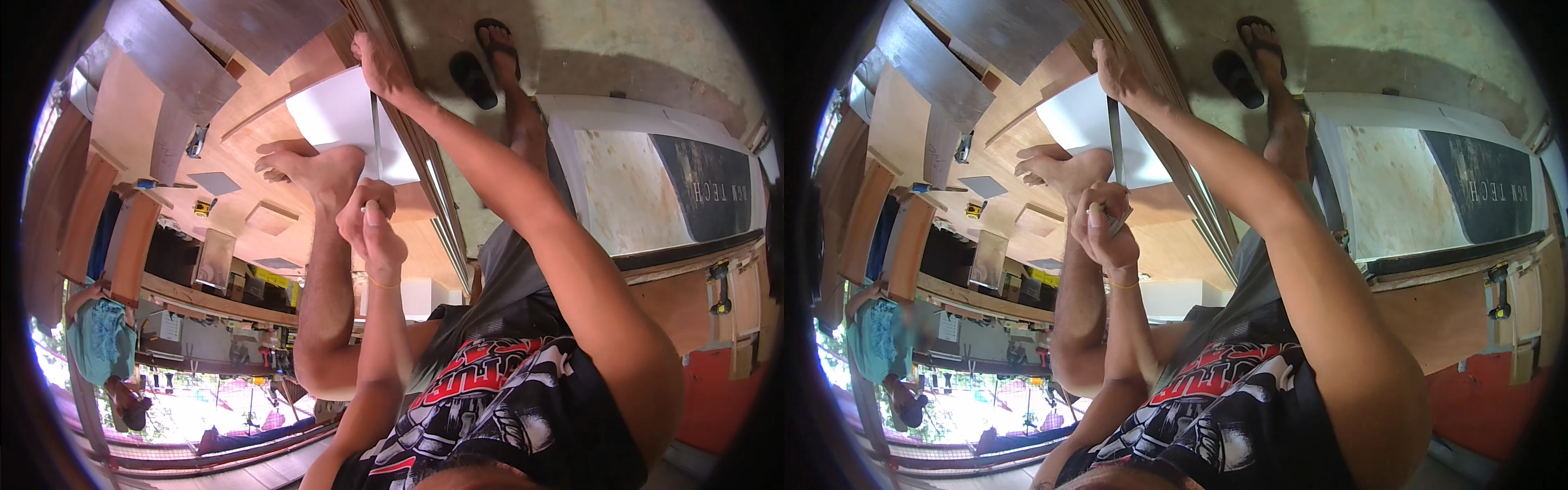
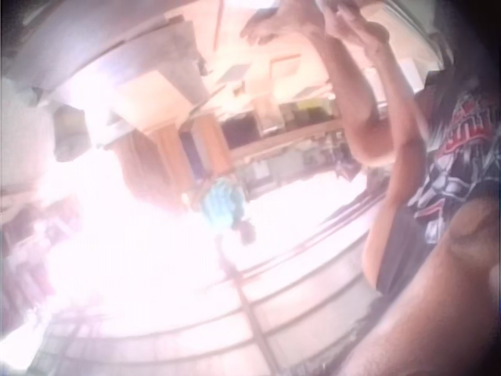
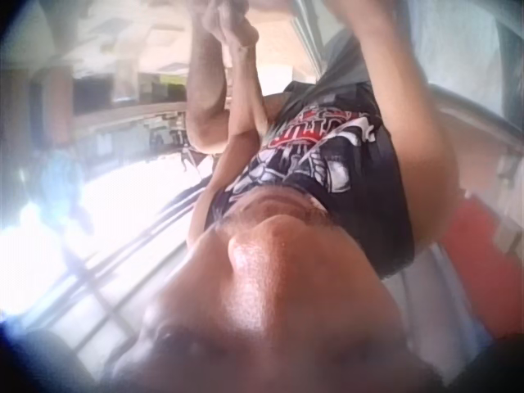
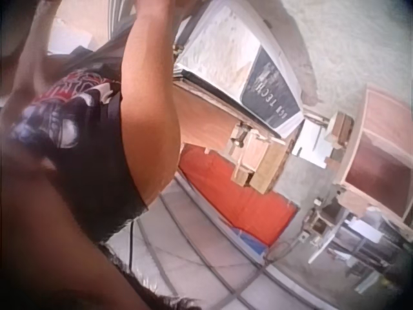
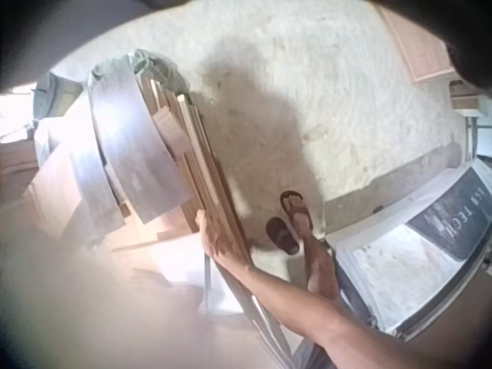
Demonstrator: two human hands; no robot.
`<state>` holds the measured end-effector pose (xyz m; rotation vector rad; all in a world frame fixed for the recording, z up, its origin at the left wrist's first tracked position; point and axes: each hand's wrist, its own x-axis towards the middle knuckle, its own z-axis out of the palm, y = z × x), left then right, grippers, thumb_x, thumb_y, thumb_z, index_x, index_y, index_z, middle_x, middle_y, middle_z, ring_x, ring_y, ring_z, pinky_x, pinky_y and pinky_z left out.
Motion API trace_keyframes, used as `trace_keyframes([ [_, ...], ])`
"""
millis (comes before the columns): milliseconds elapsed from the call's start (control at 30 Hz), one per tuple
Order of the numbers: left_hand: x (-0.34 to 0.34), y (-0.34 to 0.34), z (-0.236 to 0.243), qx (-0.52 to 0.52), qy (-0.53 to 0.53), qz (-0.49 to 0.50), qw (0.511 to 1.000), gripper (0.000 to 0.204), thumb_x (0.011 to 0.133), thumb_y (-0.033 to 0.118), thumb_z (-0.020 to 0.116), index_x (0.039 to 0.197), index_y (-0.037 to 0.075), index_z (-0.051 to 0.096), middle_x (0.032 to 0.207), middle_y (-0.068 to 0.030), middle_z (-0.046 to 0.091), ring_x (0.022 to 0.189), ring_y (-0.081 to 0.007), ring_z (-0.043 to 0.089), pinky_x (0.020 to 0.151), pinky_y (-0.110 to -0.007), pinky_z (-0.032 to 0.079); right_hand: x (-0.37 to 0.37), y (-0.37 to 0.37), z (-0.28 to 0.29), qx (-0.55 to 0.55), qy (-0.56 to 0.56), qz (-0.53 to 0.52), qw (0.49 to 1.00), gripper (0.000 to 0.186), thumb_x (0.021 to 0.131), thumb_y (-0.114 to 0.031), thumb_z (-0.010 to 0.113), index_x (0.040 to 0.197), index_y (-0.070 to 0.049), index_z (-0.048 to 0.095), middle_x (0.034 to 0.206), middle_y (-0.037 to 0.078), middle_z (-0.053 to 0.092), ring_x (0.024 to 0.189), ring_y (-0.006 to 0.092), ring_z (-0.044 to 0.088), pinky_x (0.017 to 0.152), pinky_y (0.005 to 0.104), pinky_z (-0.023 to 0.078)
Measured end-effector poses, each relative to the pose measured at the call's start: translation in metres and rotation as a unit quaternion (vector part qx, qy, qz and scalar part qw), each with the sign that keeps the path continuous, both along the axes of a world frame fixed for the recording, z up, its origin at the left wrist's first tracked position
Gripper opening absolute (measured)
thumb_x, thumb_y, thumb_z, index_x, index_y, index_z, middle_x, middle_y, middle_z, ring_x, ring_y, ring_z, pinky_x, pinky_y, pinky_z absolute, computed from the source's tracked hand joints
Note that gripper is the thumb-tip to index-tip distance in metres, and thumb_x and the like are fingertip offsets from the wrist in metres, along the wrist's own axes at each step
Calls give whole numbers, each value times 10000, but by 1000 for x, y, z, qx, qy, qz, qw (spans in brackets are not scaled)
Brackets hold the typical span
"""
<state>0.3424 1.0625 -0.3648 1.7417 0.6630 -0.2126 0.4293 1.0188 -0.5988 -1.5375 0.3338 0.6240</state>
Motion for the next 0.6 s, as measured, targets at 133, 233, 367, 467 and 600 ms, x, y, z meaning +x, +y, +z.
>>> trace_keyframes([
  [133,11,-13,-34,35,-18,-21,999,491,1001,373,449,714,-23,498,595,-44,452,546,-106,349,509,-270,247,0,4,-61,-102,-137,3,985,316,983,-232,422,891,50,532,907,227,617,850,330,606,745,414,467],
  [233,14,-5,-29,54,9,-10,998,481,1004,353,453,695,-14,467,595,-49,473,544,-105,358,506,-270,248,4,14,-58,-80,-105,20,991,280,955,-207,468,850,43,536,869,223,614,818,308,617,716,421,467],
  [367,-9,-10,-29,26,-26,20,999,472,999,338,474,679,-8,462,597,-43,484,543,-109,378,510,-264,271,-23,26,-63,-76,-200,-123,969,305,960,-252,488,839,18,560,774,197,620,767,290,642,665,448,466],
  [467,7,-13,-56,65,-41,-34,996,445,973,327,462,699,-24,481,604,-48,482,536,-113,393,502,-277,287,-3,2,-87,-147,-163,64,973,337,1007,-263,449,941,34,596,889,189,656,875,289,656,746,428,511],
  [600,-2,-17,-37,84,7,4,996,415,948,311,442,707,-24,490,616,-71,506,518,-124,421,495,-289,305,-10,28,-42,67,-61,-195,977,288,931,-256,551,991,23,591,853,216,633,864,351,646,751,418,511],
])
